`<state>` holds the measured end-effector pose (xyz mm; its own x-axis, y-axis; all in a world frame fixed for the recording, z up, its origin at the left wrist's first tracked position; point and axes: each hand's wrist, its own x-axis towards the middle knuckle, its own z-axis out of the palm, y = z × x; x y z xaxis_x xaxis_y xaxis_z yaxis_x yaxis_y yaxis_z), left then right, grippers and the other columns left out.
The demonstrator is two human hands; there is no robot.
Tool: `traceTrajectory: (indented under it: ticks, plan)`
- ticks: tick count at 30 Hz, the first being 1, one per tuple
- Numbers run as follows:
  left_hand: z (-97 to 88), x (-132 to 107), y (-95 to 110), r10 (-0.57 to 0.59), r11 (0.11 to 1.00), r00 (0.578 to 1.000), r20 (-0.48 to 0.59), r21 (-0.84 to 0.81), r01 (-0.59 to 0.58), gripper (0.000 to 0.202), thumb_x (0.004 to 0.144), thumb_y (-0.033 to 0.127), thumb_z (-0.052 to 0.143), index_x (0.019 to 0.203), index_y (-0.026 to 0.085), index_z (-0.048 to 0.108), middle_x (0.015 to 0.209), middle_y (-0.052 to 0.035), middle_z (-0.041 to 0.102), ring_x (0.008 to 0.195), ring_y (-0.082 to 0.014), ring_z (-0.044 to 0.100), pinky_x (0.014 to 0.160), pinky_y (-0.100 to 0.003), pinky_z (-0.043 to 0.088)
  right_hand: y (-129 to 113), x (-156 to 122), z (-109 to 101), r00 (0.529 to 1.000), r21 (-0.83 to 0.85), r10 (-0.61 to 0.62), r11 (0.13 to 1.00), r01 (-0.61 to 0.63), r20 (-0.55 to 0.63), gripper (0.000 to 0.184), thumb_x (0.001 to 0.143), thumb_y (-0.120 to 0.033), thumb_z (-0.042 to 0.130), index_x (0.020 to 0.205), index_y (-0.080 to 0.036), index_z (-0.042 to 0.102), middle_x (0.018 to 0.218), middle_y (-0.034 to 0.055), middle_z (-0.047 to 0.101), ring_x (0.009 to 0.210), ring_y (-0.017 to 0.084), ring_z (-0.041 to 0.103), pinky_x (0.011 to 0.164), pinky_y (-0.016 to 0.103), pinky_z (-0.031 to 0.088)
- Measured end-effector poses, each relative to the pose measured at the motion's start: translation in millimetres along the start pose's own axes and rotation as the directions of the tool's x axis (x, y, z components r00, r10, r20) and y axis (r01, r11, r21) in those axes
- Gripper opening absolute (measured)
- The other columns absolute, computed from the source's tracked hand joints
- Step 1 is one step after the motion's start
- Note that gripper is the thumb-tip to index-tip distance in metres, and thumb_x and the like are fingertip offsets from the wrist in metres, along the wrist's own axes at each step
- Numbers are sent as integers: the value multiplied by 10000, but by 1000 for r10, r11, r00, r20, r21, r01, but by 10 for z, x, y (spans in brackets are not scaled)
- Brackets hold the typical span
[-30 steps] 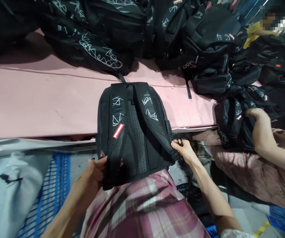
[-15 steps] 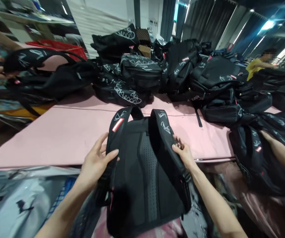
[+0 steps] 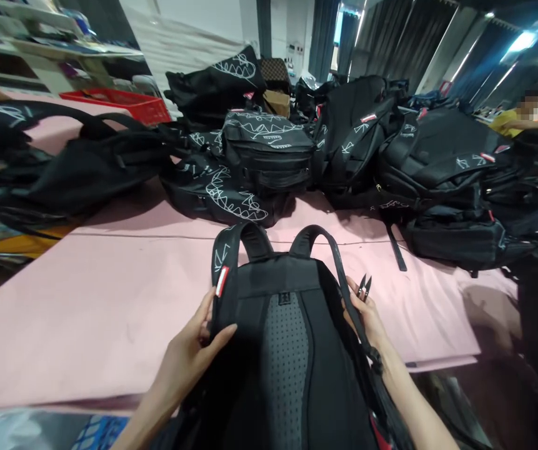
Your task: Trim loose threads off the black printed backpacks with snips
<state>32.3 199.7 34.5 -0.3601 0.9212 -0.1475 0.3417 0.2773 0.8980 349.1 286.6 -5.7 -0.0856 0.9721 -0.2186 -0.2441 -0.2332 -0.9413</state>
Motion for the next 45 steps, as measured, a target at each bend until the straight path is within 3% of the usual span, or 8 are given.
traceTrajectory:
  ticks: [6, 12, 17, 20, 23, 27, 38, 45]
  plan:
    - [20, 139, 27, 205, 881, 978, -31, 440, -171, 734, 733, 534, 526, 1378, 259, 304, 1071, -69, 508, 718, -182, 562, 607, -303, 487, -108, 43, 1, 994, 69, 108, 992, -106, -33, 610, 636, -306, 745, 1206, -208, 553, 650, -23, 616, 523, 108, 551, 476, 203, 433]
    - [77, 116, 235, 226, 710, 969, -103, 698, -91, 566, 791, 475, 465, 1300, 231, 416, 1194, -118, 457, 783, -209, 590, 520, -264, 425, -221, 32, 61, 995, -269, -77, 961, 60, -55, 570, 703, -403, 678, 1208, -165, 565, 670, -12, 624, 590, 142, 565, 531, 237, 431]
    - [188, 162, 245, 305, 659, 947, -98, 739, -136, 537, 800, 436, 466, 1262, 164, 475, 1054, -124, 547, 707, -196, 579, 513, -245, 391, -452, -53, 258, 962, -727, -267, 651, 219, 50, 498, 664, -416, 692, 1122, -229, 636, 921, 51, 698, 844, 255, 625, 723, 334, 464]
    - [71, 239, 255, 179, 833, 979, -96, 544, -99, 525, 727, 350, 544, 1202, 129, 536, 816, -63, 608, 675, -189, 575, 553, -233, 414, -581, -50, 292, 950, -805, -311, 551, 218, 44, 509, 617, -411, 724, 1086, -224, 656, 942, 68, 701, 867, 294, 630, 747, 369, 461]
    - [-214, 277, 257, -73, 997, 997, -17, -24, 72, 574, 721, 267, 534, 1263, 89, 467, 667, -2, 618, 657, -161, 588, 607, -217, 452, -613, -14, 119, 989, -604, -145, 790, 108, -13, 406, 710, -433, 629, 1011, -167, 687, 895, 93, 709, 803, 266, 647, 681, 334, 487]
    - [-451, 248, 127, -244, 799, 957, 158, -526, 291, 456, 773, 156, 473, 1210, 29, 490, 743, -29, 684, 719, -161, 623, 658, -235, 502, -477, -25, -222, 972, -182, 230, 959, -217, 56, 461, 774, -481, 520, 961, -95, 689, 817, 128, 711, 608, 215, 645, 471, 281, 474]
    - [-273, 306, -218, -320, 579, 919, 230, -720, 382, 343, 652, -2, 424, 910, 64, 640, 779, -104, 719, 647, -198, 682, 577, -292, 583, -289, -34, -310, 871, 460, 430, 739, -492, 239, 387, 897, -293, 366, 1058, -19, 585, 861, 139, 714, 701, 151, 681, 630, 190, 551]
    - [-289, 230, -90, -324, 596, 927, 190, -720, 356, 343, 676, 6, 416, 882, 121, 666, 745, -79, 721, 615, -196, 684, 563, -289, 585, -240, -17, -344, 873, 539, 420, 688, -485, 249, 415, 923, -282, 309, 1053, 16, 567, 868, 173, 707, 679, 152, 686, 623, 192, 559]
